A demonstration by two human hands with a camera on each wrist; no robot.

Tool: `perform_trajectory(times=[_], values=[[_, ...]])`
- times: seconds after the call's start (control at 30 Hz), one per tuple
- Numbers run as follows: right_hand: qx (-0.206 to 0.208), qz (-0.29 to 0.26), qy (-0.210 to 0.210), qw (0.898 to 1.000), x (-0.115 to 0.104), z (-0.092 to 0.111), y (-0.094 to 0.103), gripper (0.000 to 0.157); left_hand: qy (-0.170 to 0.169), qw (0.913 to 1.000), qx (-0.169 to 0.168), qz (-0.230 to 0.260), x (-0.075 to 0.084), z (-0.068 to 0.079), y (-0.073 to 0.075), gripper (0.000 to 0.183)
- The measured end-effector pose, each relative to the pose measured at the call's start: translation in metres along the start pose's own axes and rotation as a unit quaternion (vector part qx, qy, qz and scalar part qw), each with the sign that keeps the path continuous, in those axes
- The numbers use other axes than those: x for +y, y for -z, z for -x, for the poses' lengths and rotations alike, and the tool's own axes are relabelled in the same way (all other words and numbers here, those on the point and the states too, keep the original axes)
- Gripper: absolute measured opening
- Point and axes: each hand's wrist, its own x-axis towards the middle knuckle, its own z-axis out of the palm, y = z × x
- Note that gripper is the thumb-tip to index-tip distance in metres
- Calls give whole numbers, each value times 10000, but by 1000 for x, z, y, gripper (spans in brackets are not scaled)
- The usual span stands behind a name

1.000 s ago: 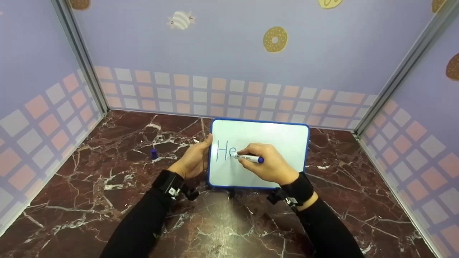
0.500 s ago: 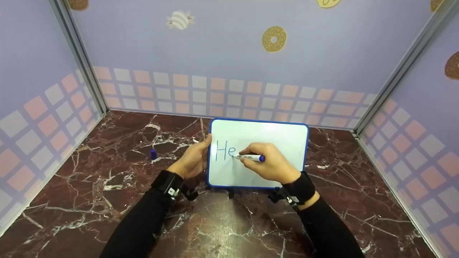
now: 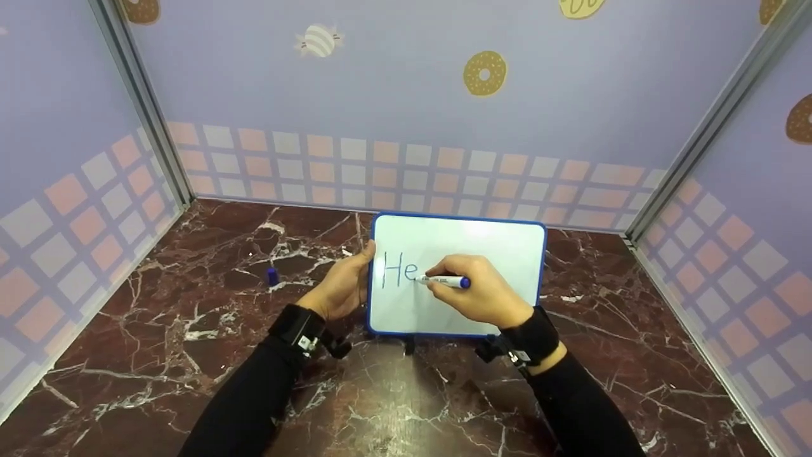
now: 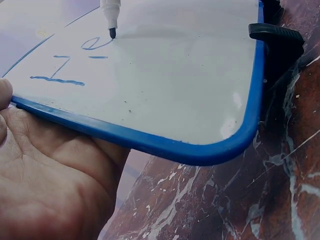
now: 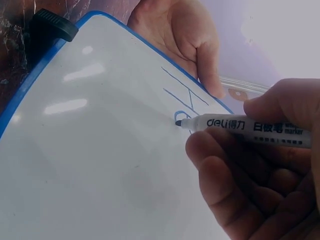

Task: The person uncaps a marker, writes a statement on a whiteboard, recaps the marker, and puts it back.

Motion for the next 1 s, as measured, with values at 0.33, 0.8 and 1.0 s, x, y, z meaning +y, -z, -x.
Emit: perform_trajectory(times=[0.33,0.8,1.0], values=[[44,-551,568,9969,-7,2,7,9,-28,10000,-36,24,-1,-1,1,67],[456,-386,731,9955,-1,5,19,15,-30,10000,-14,59,-1,1,2,63],[506,-217,889,9945,5,7,19,15,-49,10000,-20,65,-2,-1,2,63]])
